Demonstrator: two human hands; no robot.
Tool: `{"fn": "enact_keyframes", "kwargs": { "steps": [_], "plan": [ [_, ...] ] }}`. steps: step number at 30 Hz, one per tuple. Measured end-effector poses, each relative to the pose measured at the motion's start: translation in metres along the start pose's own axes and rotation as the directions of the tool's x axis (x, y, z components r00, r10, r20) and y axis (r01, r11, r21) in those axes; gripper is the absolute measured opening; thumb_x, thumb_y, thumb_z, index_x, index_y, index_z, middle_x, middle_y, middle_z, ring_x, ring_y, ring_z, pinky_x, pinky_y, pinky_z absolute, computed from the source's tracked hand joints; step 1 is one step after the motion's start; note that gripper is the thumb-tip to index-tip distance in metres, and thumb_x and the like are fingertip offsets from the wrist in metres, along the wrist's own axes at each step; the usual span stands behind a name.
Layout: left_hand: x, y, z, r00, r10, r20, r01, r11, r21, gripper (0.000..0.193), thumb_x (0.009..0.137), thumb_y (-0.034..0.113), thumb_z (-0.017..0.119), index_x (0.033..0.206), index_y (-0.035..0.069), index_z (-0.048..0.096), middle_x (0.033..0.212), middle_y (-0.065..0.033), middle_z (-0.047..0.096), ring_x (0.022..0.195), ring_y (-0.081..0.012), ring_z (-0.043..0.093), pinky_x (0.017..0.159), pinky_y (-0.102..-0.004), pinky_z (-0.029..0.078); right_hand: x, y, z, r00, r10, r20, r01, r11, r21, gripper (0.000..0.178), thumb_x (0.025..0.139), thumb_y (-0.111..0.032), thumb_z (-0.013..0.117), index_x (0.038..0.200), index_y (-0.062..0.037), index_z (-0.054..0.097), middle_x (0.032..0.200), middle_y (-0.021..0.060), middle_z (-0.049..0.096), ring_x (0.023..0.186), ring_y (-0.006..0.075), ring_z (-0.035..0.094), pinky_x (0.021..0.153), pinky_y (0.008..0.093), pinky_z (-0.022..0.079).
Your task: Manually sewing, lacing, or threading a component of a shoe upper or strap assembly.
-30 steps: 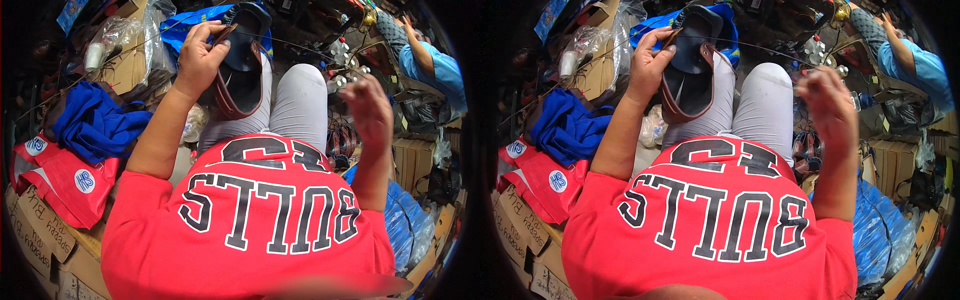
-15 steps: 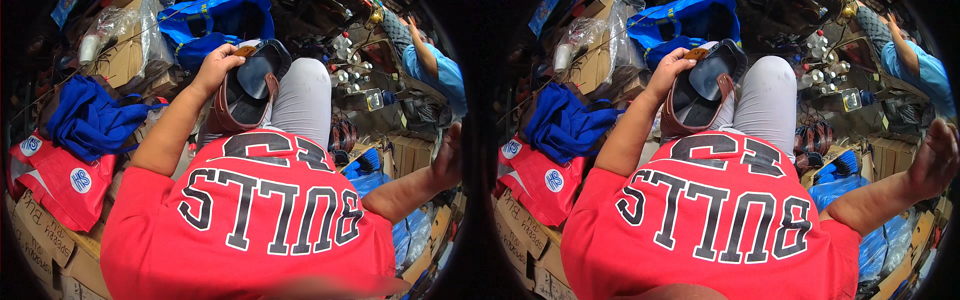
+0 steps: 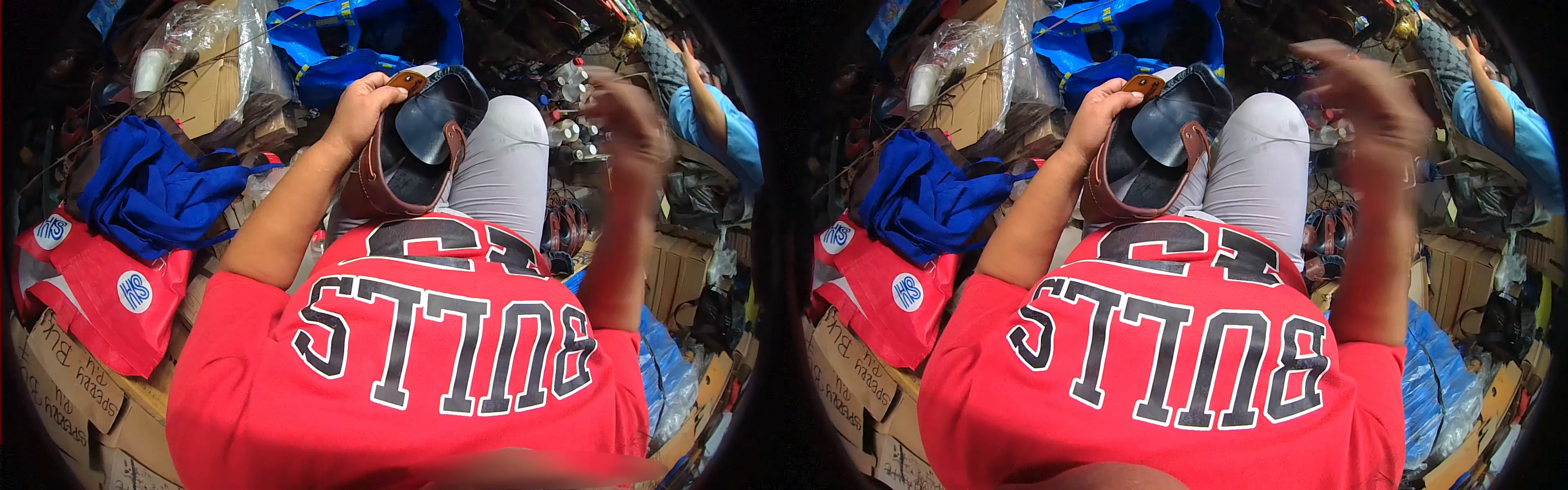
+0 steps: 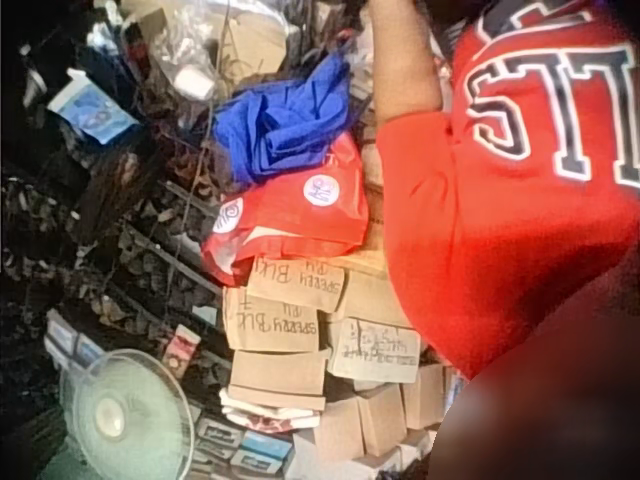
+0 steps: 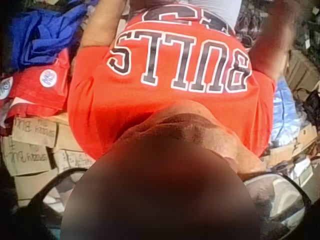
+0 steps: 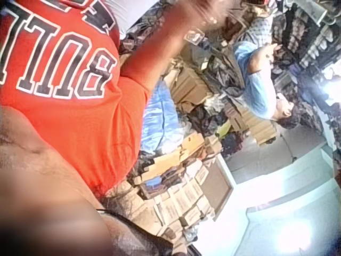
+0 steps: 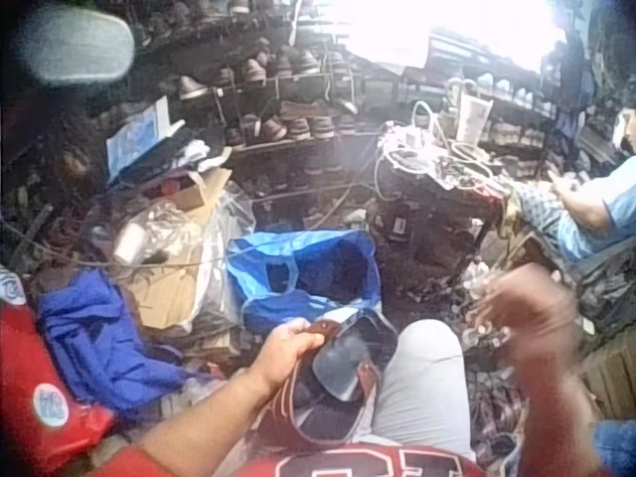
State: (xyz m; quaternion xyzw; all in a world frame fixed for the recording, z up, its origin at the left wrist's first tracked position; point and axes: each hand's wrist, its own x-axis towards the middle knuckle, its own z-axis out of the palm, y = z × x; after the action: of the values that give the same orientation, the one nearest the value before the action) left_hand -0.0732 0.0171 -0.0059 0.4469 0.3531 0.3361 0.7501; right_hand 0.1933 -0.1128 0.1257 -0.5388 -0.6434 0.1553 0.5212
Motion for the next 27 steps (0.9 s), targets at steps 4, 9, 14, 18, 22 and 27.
{"fn": "enact_keyframes", "kwargs": {
  "steps": [4, 9, 14, 18, 22, 27],
  "plan": [
    [0.003, -0.002, -0.001, 1.000, 0.027, 0.010, -0.027, 1.000, 0.002, 0.007, 0.081, 0.008, 0.058, 0.080, 0.001, 0.059, 0.075, -0.0047, 0.061, 0.066, -0.0088, 0.055, 0.062, -0.0216, 0.045, -0.018, 0.026, 0.100, 0.921, 0.154, 0.358, -0.100, 0.981, -0.165, 0.026, 0.079, -0.005, 0.065, 0.104, -0.0104, 0.068, 0.077, 0.0067, 0.061, 0.067, 0.0187, 0.060, 0.062, 0.0290, 0.047],
    [0.000, 0.002, 0.001, 1.000, 0.009, -0.017, -0.010, 0.998, -0.065, 0.009, 0.081, 0.009, 0.058, 0.080, 0.000, 0.058, 0.076, -0.0057, 0.061, 0.066, -0.0097, 0.056, 0.061, -0.0219, 0.046, -0.023, 0.048, 0.122, 0.893, 0.269, 0.361, -0.211, 0.958, -0.193, 0.022, 0.080, -0.013, 0.065, 0.101, -0.0094, 0.069, 0.074, 0.0097, 0.059, 0.068, 0.0249, 0.060, 0.061, 0.0321, 0.047],
    [0.002, -0.001, -0.002, 1.000, 0.010, -0.015, -0.011, 0.998, -0.064, 0.009, 0.081, 0.009, 0.058, 0.079, 0.000, 0.058, 0.075, -0.0051, 0.061, 0.066, -0.0090, 0.055, 0.060, -0.0213, 0.045, -0.020, 0.049, 0.125, 0.890, 0.273, 0.366, -0.181, 0.947, -0.266, 0.022, 0.079, -0.016, 0.064, 0.100, -0.0096, 0.070, 0.077, 0.0108, 0.060, 0.070, 0.0270, 0.061, 0.064, 0.0344, 0.049],
    [0.002, -0.001, -0.001, 1.000, 0.011, -0.011, -0.011, 0.999, -0.040, 0.009, 0.081, 0.010, 0.059, 0.079, 0.001, 0.058, 0.074, -0.0046, 0.061, 0.065, -0.0082, 0.055, 0.060, -0.0214, 0.045, -0.018, 0.048, 0.126, 0.882, 0.290, 0.371, -0.189, 0.940, -0.285, 0.022, 0.079, -0.016, 0.064, 0.100, -0.0097, 0.070, 0.078, 0.0112, 0.060, 0.071, 0.0270, 0.061, 0.065, 0.0344, 0.049],
    [0.001, 0.001, 0.000, 1.000, 0.014, -0.017, -0.014, 1.000, 0.018, 0.010, 0.081, 0.010, 0.060, 0.078, 0.001, 0.059, 0.073, -0.0043, 0.061, 0.065, -0.0080, 0.054, 0.060, -0.0218, 0.044, -0.017, 0.046, 0.125, 0.873, 0.305, 0.382, -0.192, 0.933, -0.306, 0.023, 0.079, -0.015, 0.063, 0.099, -0.0093, 0.070, 0.079, 0.0117, 0.061, 0.073, 0.0275, 0.062, 0.067, 0.0346, 0.049],
    [0.001, -0.002, -0.001, 0.998, 0.042, -0.043, -0.039, 0.997, 0.066, 0.012, 0.080, 0.011, 0.061, 0.076, 0.000, 0.060, 0.072, -0.0038, 0.061, 0.065, -0.0082, 0.054, 0.061, -0.0225, 0.044, -0.015, 0.044, 0.126, 0.887, 0.265, 0.378, -0.151, 0.940, -0.306, 0.022, 0.078, -0.010, 0.063, 0.099, -0.0077, 0.069, 0.078, 0.0113, 0.060, 0.069, 0.0252, 0.061, 0.065, 0.0329, 0.048]
  ]
}}
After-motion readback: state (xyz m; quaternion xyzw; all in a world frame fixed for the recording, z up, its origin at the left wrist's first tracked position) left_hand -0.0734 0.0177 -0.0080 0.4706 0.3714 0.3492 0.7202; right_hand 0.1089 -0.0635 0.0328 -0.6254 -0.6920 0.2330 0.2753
